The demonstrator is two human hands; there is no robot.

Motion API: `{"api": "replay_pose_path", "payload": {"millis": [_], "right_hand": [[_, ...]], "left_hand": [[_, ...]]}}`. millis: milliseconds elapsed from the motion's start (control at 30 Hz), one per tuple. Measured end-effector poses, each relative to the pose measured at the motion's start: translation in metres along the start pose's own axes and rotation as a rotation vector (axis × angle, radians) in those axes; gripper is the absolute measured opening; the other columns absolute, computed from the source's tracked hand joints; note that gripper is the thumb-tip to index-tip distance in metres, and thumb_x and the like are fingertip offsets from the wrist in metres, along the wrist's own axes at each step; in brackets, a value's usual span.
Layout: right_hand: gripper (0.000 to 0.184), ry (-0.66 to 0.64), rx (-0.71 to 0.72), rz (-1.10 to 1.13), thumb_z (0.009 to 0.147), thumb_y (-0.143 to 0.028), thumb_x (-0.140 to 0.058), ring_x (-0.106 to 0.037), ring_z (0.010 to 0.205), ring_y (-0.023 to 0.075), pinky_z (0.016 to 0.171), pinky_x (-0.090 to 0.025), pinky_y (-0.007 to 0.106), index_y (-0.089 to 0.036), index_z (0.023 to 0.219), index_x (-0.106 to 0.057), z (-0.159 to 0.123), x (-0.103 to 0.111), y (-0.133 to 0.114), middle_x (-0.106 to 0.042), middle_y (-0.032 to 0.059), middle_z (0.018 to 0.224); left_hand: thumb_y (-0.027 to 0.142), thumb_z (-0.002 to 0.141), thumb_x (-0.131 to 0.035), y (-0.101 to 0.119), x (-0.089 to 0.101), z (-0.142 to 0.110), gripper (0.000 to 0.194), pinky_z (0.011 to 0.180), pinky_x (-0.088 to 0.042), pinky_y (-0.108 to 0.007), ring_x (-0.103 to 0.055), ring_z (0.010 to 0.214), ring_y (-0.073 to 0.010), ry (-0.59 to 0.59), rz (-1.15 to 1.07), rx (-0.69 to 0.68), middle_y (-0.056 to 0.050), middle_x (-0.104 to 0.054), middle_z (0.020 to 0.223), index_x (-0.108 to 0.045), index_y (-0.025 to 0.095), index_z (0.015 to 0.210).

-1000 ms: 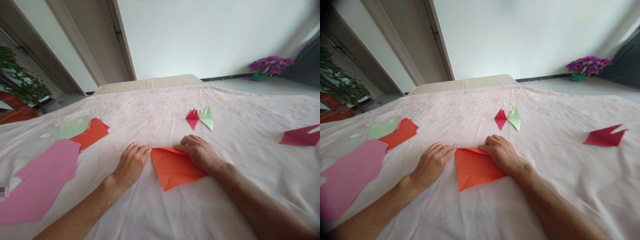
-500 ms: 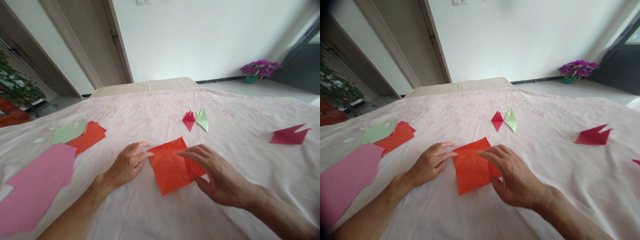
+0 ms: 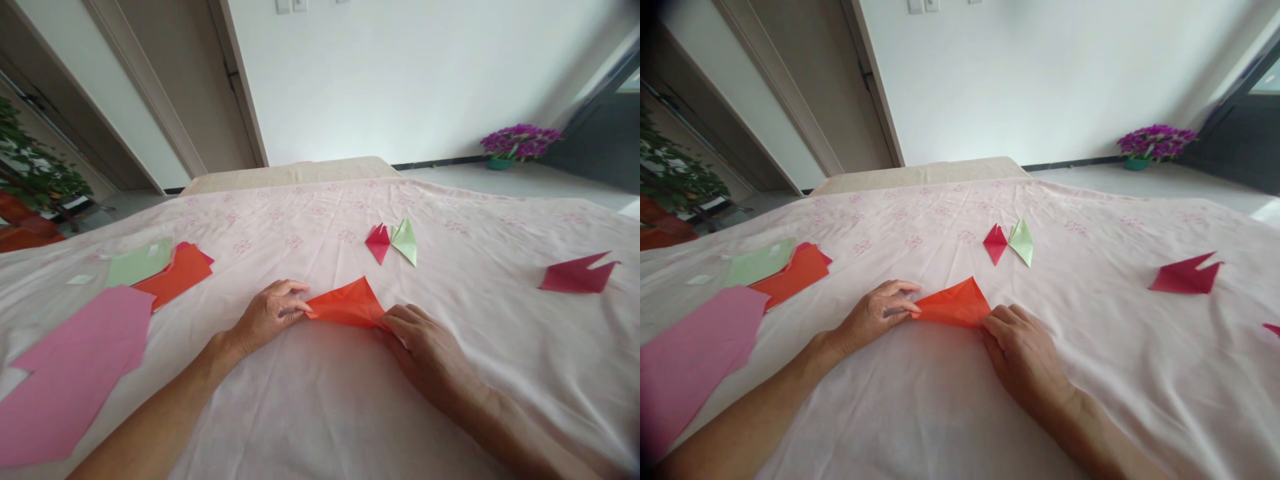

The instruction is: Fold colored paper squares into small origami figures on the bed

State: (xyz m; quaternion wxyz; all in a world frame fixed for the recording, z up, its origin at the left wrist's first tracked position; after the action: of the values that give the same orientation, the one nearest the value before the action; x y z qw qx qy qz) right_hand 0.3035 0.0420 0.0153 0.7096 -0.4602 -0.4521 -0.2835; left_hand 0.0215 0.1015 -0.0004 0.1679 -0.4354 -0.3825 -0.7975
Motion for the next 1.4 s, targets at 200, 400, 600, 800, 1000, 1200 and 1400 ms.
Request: {"api": "replay_pose_path", "payload": {"millis": [200,400,600,800,1000,1200,1400], "right_hand": [[0.023,0.106,-0.164,-0.065,0.090,-0.028,-0.051,-0.064,0.084,0.0206,0.064,-0.043,0.029,-0.027,0.109,-0.063,0.012,-0.007,0.015,-0.071,0.0015,0.093],[0.046,0.091,-0.299,-0.081,0.088,-0.032,-0.053,-0.066,0.090,0.0236,0.069,-0.047,0.033,-0.026,0.134,-0.050,0.012,-0.010,0.019,-0.071,0.0050,0.098],[0.049,0.147,-0.255,-0.001,0.085,-0.029,-0.056,-0.065,0.085,0.0211,0.070,-0.049,0.032,-0.026,0.134,-0.050,0.010,-0.013,0.025,-0.069,0.0045,0.096],[0.032,0.158,0.293,-0.043,0.091,-0.014,-0.048,-0.058,0.085,0.0195,0.075,-0.042,0.034,-0.025,0.119,-0.060,-0.004,-0.005,0.005,-0.068,0.0045,0.092],[0.024,0.084,0.465,-0.081,0.095,-0.015,-0.045,-0.057,0.095,0.0206,0.080,-0.039,0.036,-0.023,0.105,-0.065,-0.012,-0.004,-0.003,-0.067,0.0050,0.103],[0.036,0.239,0.292,-0.117,0.085,-0.006,-0.051,-0.056,0.101,0.0223,0.082,-0.042,0.037,-0.025,0.112,-0.064,-0.013,-0.006,0.016,-0.066,0.0046,0.111],[0.048,0.278,0.034,-0.148,0.075,-0.004,-0.053,-0.055,0.103,0.0246,0.085,-0.047,0.039,-0.023,0.118,-0.060,-0.016,-0.006,0.027,-0.063,0.0058,0.114]], "left_hand": [[0.025,0.083,-0.066,0.006,-0.010,0.006,0.009,0.086,-0.051,-0.034,-0.063,0.097,-0.0182,0.084,-0.019,0.182,-0.005,-0.067,0.107,-0.067,0.020,0.076],[0.028,0.082,-0.067,0.010,-0.011,0.008,0.013,0.087,-0.049,-0.037,-0.061,0.097,-0.0192,0.120,0.061,0.221,-0.004,-0.064,0.102,-0.064,0.020,0.073],[0.022,0.076,-0.072,0.009,-0.012,0.004,0.009,0.088,-0.050,-0.037,-0.061,0.099,-0.0202,0.139,0.057,0.197,-0.004,-0.063,0.105,-0.064,0.020,0.078],[0.011,0.083,-0.062,0.008,-0.010,-0.003,0.015,0.093,-0.050,-0.038,-0.058,0.107,-0.0202,0.200,0.119,0.152,-0.006,-0.059,0.116,-0.069,0.023,0.089],[0.010,0.084,-0.060,0.008,-0.005,-0.014,0.024,0.095,-0.051,-0.036,-0.057,0.114,-0.0203,0.113,0.084,0.089,-0.005,-0.054,0.127,-0.068,0.026,0.100],[0.009,0.082,-0.060,0.016,0.001,-0.021,0.024,0.097,-0.050,-0.033,-0.054,0.119,-0.0207,0.078,0.055,0.054,-0.006,-0.051,0.132,-0.067,0.025,0.099],[-0.002,0.074,-0.050,0.013,0.004,-0.032,0.044,0.103,-0.044,-0.038,-0.051,0.122,-0.0203,0.132,-0.010,0.177,-0.007,-0.051,0.130,-0.060,0.024,0.108]]}}
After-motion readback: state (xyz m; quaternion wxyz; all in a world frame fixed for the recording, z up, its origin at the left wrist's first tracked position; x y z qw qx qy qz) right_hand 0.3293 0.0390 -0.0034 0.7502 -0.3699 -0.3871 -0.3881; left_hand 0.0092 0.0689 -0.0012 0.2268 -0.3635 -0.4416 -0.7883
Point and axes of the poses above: each hand's wrist, its own z-axis towards the middle knuckle, its own x-axis out of the back of the hand, y = z × x, the point moved 1 cm from there along z, towards the middle knuckle
